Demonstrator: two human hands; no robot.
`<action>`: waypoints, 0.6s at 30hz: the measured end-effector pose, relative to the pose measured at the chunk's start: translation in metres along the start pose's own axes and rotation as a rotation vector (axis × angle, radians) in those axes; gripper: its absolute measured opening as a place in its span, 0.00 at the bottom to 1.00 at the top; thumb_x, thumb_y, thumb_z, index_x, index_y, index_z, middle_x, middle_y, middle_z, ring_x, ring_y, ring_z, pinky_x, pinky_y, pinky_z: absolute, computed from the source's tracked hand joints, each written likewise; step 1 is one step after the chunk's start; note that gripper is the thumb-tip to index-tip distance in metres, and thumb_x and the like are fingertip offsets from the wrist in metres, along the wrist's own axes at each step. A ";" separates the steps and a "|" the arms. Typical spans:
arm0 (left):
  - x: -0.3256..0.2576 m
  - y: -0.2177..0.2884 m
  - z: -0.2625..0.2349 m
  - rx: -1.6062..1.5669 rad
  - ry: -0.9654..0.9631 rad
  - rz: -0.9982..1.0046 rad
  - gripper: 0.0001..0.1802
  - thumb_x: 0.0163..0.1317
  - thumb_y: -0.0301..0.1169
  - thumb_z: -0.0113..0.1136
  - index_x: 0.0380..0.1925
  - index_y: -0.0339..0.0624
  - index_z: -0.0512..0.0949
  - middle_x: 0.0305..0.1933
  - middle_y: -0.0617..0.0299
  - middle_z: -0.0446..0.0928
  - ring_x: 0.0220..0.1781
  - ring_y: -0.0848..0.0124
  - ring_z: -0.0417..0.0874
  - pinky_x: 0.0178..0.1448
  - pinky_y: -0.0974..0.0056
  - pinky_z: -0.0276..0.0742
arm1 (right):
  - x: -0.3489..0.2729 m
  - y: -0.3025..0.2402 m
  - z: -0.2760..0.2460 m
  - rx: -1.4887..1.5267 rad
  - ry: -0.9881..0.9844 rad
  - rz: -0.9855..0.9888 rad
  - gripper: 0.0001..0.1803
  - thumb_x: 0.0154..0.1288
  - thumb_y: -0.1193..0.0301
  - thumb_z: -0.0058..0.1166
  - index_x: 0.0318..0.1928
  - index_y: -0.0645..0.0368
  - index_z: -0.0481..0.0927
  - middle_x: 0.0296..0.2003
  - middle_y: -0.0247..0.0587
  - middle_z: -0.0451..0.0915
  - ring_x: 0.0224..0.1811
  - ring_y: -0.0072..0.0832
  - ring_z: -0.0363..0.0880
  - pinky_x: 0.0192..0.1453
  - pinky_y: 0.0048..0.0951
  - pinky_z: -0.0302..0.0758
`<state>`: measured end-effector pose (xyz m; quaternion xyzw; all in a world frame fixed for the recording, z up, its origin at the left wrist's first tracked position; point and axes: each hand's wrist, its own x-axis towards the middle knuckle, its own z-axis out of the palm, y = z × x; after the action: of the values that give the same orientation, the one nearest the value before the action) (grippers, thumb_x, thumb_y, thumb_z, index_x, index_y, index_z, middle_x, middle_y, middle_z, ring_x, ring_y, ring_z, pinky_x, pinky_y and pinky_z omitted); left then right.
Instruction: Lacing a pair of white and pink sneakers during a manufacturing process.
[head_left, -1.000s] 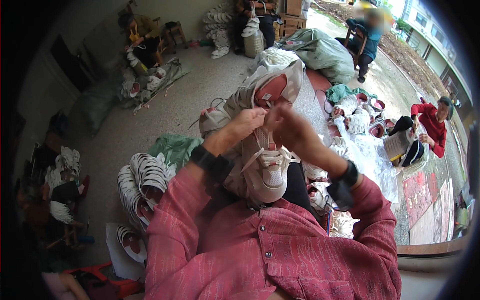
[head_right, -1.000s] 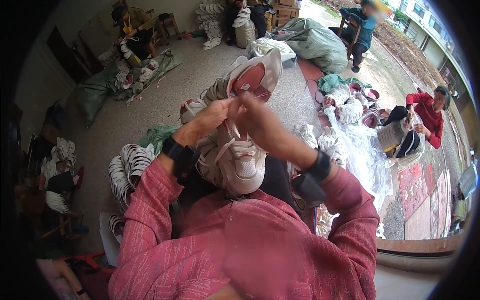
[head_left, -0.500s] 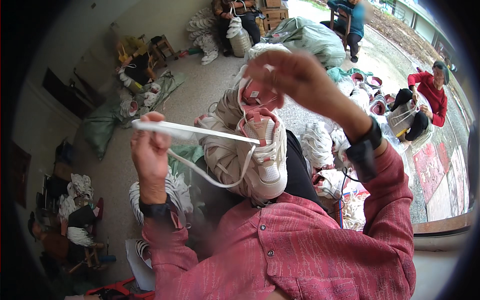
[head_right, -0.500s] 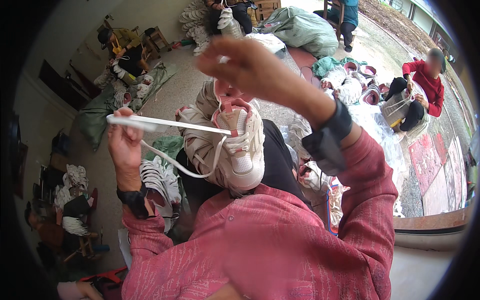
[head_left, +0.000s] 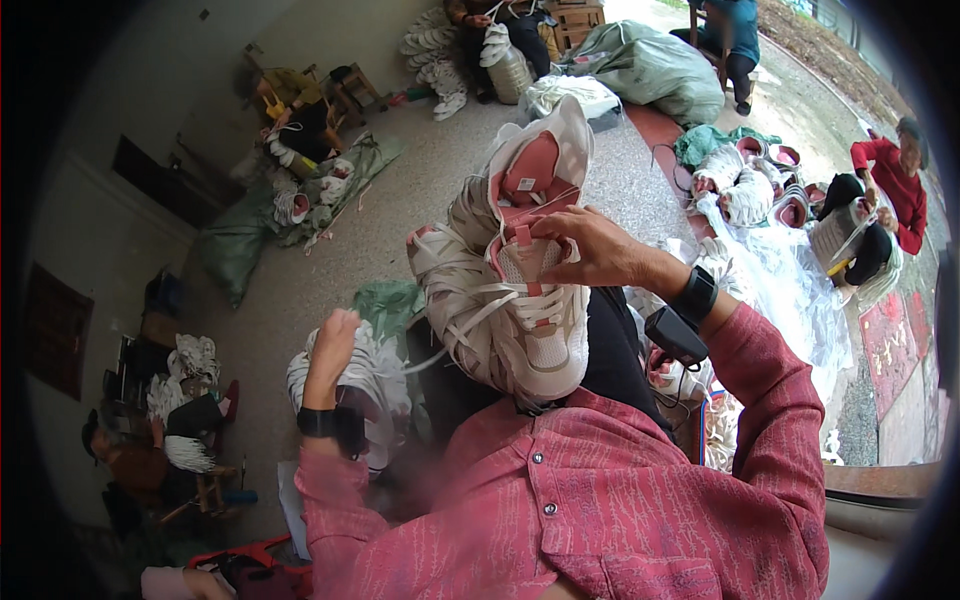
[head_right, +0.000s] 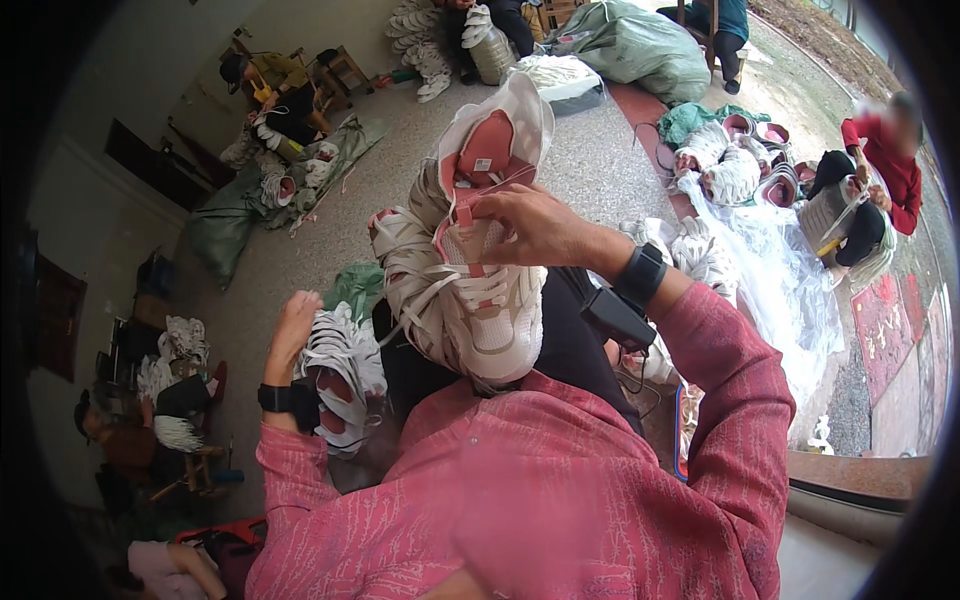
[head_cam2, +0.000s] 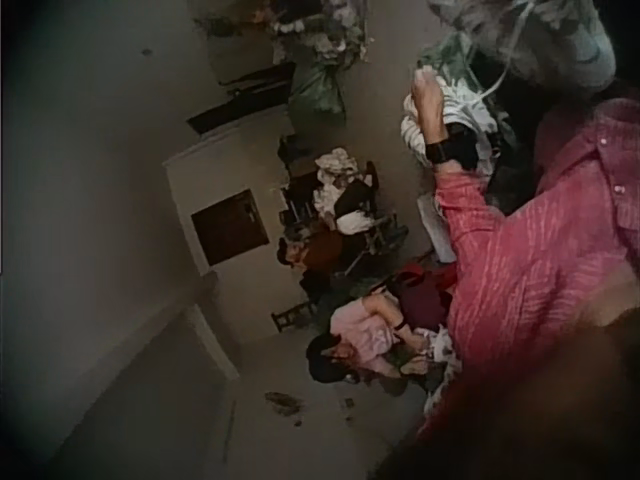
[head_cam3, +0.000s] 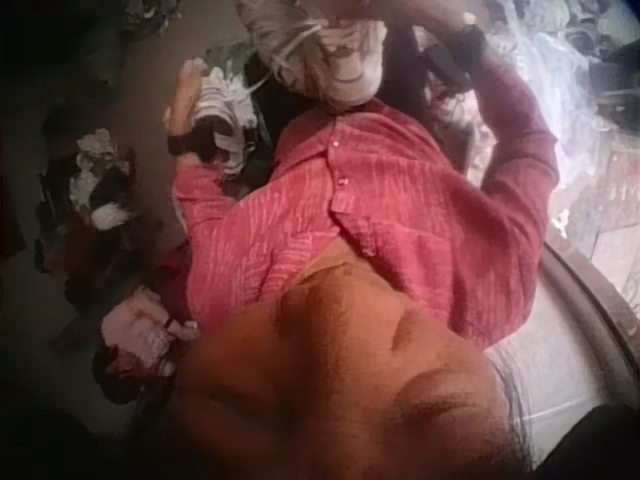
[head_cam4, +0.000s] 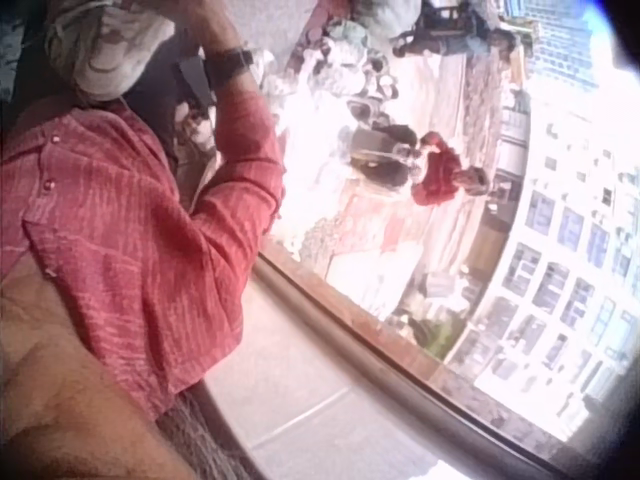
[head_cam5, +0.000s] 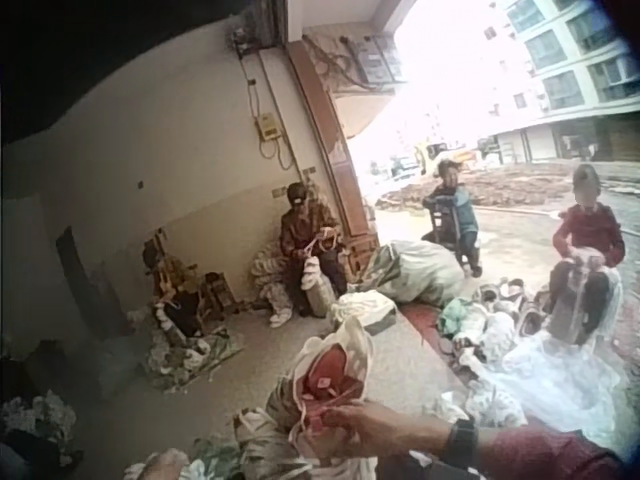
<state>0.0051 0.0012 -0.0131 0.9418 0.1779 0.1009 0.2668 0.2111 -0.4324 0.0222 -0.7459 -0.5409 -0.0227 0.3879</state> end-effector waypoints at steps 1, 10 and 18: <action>-0.001 0.023 0.006 -0.161 -0.060 0.072 0.16 0.74 0.38 0.48 0.39 0.37 0.79 0.32 0.63 0.79 0.35 0.72 0.76 0.44 0.65 0.73 | 0.002 -0.001 -0.003 -0.053 -0.026 -0.011 0.31 0.53 0.60 0.70 0.56 0.62 0.78 0.50 0.50 0.82 0.54 0.43 0.79 0.62 0.41 0.72; -0.039 0.222 0.075 -0.178 0.104 0.607 0.16 0.71 0.34 0.58 0.55 0.44 0.79 0.38 0.50 0.83 0.40 0.54 0.85 0.43 0.58 0.79 | 0.027 0.007 0.005 0.049 -0.192 0.138 0.30 0.43 0.55 0.76 0.44 0.61 0.84 0.36 0.50 0.85 0.41 0.44 0.85 0.45 0.39 0.79; -0.025 0.222 0.089 -0.160 0.149 0.709 0.13 0.75 0.38 0.51 0.40 0.38 0.72 0.33 0.46 0.78 0.37 0.45 0.81 0.40 0.51 0.74 | 0.022 -0.001 0.008 0.193 -0.191 0.269 0.28 0.40 0.61 0.77 0.42 0.62 0.84 0.34 0.43 0.84 0.37 0.31 0.83 0.42 0.33 0.77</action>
<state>0.0702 -0.2267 0.0294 0.9111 -0.1488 0.2690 0.2745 0.2163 -0.4103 0.0276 -0.7696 -0.4703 0.1522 0.4041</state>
